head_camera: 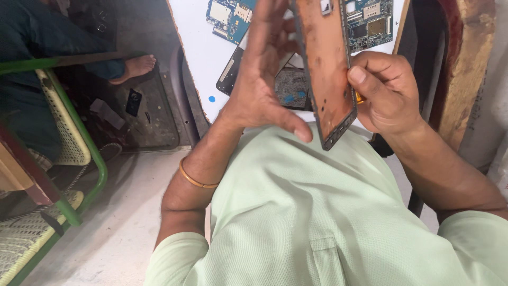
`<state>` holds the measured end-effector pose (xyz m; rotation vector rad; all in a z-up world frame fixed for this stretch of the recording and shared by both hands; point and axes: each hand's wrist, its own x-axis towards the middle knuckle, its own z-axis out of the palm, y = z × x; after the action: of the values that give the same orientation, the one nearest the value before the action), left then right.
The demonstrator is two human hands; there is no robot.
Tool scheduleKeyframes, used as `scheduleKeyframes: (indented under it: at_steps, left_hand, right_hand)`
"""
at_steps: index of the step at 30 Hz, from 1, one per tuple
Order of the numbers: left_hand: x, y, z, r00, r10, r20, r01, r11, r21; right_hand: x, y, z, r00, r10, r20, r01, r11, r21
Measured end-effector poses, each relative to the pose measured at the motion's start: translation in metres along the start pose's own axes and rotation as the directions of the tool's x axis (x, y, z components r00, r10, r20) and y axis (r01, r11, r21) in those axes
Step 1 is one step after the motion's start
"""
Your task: The person uses a small screwdriver to remove screws from a disassembled smartphone chassis, then manipulates internal components and a ribbon cable. The person repeatedly handles the chassis and circuit boards on a cluttered workbench.
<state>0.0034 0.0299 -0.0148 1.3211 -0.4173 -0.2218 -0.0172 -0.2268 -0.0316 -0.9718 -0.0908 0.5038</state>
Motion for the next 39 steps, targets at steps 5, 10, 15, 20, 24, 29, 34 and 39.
scheduleKeyframes:
  at_steps: [5,10,15,20,24,29,34,39]
  left_hand:
    - [-0.004,-0.007,0.006,0.994,-0.081,-0.078,0.055,0.955,-0.293]
    - [0.003,-0.014,0.014,0.982,-0.188,-0.006,0.164,0.874,-0.457]
    - [0.004,-0.002,0.017,0.998,-0.052,-0.036,0.047,0.99,-0.13]
    - [0.006,0.01,0.023,0.945,-0.146,-0.293,0.062,0.959,-0.278]
    - [0.006,0.014,0.015,0.912,-0.115,-0.394,0.014,0.968,-0.25]
    - [0.007,0.011,0.011,0.897,-0.062,-0.438,0.012,0.993,-0.118]
    - [0.006,0.011,0.012,0.879,0.012,-0.476,0.051,0.992,0.118]
    - [0.005,0.018,0.009,0.891,-0.017,-0.453,0.08,0.989,0.121]
  right_hand:
    - [-0.004,0.001,0.007,1.0,0.023,0.004,-0.023,1.0,-0.002]
    - [-0.002,-0.001,0.011,0.993,0.101,0.065,-0.103,0.994,0.022]
    - [-0.005,0.003,-0.003,0.964,0.154,0.218,-0.191,0.968,0.162]
    - [-0.002,0.008,-0.019,0.994,-0.058,0.093,0.062,0.997,-0.045]
    - [0.0,-0.004,-0.015,0.996,-0.078,-0.052,0.084,0.989,0.124]
    - [0.007,-0.022,-0.003,0.996,-0.024,-0.085,0.023,1.0,-0.01]
    - [0.009,-0.016,0.004,0.998,-0.06,-0.008,0.057,0.969,-0.24]
    - [0.005,-0.021,0.009,0.995,-0.051,-0.083,0.031,0.974,-0.222]
